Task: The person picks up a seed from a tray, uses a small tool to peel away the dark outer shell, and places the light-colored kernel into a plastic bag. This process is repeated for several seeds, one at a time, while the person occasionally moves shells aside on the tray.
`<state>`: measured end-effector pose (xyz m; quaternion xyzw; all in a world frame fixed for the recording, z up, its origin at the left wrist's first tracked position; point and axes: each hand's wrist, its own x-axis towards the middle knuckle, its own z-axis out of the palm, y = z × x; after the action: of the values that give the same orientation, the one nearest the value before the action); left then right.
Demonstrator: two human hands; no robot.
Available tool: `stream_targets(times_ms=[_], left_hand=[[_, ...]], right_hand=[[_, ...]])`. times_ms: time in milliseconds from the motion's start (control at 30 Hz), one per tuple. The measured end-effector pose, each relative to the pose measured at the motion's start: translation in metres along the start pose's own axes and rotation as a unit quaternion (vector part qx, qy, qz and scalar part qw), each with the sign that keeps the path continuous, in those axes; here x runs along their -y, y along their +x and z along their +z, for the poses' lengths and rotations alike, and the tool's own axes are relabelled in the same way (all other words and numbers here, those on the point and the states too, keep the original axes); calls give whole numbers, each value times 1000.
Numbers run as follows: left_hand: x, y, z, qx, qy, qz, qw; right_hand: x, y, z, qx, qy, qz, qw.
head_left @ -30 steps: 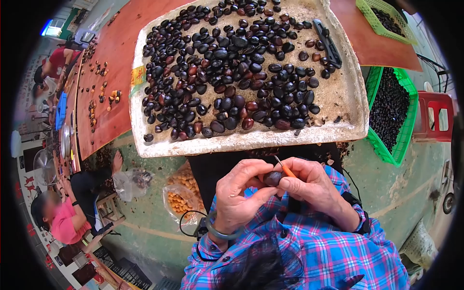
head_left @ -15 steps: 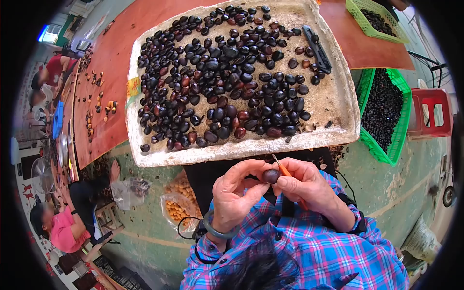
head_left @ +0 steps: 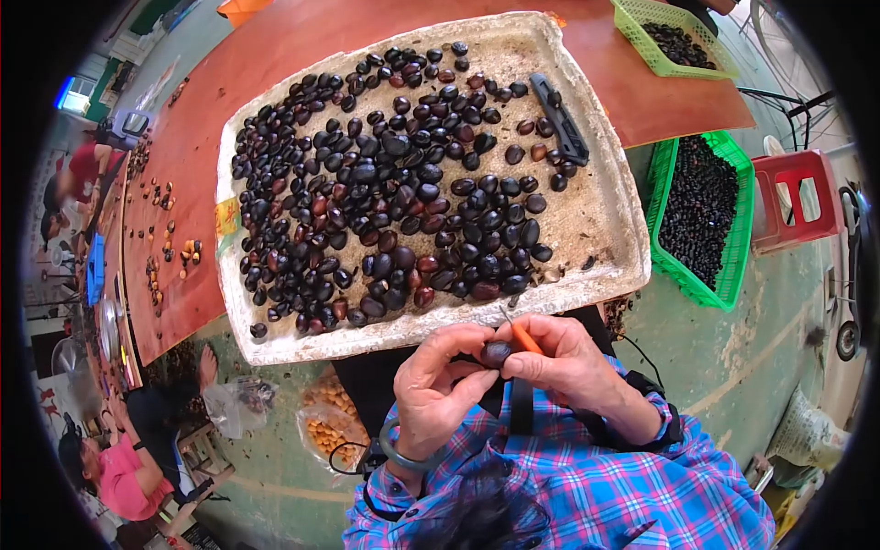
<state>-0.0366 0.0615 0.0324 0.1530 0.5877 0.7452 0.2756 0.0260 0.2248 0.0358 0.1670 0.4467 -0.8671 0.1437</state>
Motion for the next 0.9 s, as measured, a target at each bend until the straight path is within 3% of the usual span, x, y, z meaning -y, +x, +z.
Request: stream_targets(times_ms=[333,400,500,667,900], left_hand=[[11,1,-8,4,25,43,999],[13,-1,-10,-17,3,70,997],[14,-7,-15,-45,6,55,997],[19,-13,-17,-59,-4,55,997],[12,-16,-12,-64,25,61,996]], right_hand=[[4,3,5,-8,-107,10,994],[2,2,11,7,-124,-28,992],[3,-6,15,6,-299,-95,949],[7,-12,18,30,-317,-76,945],[2,-10,15,36,-362,-161,917]])
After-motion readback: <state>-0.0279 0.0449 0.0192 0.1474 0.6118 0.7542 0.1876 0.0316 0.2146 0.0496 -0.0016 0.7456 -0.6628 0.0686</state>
